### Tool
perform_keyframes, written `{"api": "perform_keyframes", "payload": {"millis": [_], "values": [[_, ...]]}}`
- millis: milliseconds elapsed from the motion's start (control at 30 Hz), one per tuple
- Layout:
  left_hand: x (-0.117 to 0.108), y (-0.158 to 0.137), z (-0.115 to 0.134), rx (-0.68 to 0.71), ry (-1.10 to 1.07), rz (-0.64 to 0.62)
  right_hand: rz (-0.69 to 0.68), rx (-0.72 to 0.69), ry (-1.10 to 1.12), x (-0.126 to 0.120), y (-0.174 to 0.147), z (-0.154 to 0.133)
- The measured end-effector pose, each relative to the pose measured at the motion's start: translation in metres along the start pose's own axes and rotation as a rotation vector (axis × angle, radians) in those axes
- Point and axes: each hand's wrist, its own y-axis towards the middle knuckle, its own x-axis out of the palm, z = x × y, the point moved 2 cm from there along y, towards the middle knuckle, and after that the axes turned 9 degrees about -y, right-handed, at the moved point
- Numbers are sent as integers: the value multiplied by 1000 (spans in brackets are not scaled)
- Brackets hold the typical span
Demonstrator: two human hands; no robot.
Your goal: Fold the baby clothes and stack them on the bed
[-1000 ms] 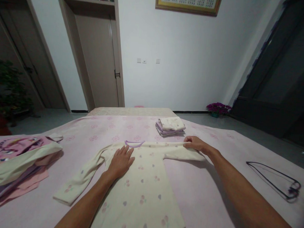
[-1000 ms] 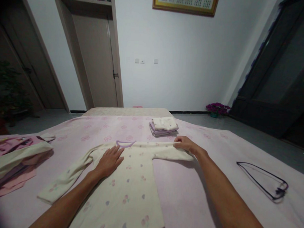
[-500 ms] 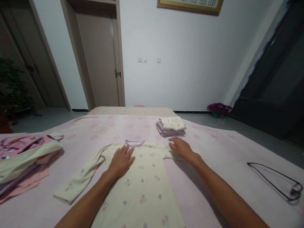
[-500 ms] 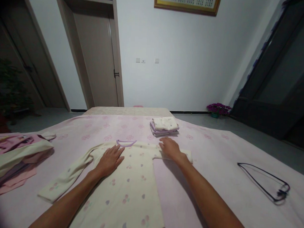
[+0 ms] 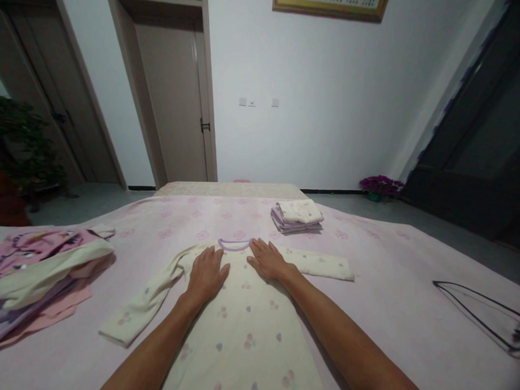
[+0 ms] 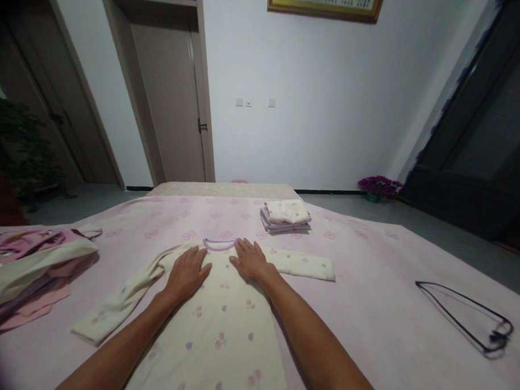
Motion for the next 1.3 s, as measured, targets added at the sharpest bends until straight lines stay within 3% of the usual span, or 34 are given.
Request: {"api": "perform_keyframes", "payload": {"millis": [167, 300, 467, 800, 900, 1033, 1133, 1200, 1300], "values": [[6, 1, -2, -83, 76, -58, -13, -18, 97, 2, 3, 7], [7, 2, -2, -77, 78, -84, 34, 2, 188, 4, -9, 31], [6, 2, -2, -70, 100, -82, 83, 87, 34, 8, -40, 65], [7, 1, -2, -76, 121, -99, 20, 431, -173, 12, -95, 152], [7, 1, -1, -77, 119, -96, -15, 539, -208, 8, -100, 165], [6, 1, 0, -78, 111, -106, -1, 607, -231, -3, -87, 136], [4, 2, 1, -56, 59, -135, 117, 379, -181, -5, -71, 85], [2, 2, 1, -29, 16, -165, 126, 247, -116, 1, -64, 51], [-4, -4, 0, 27, -13, -212, 113, 212, -85, 11, -62, 19]]}}
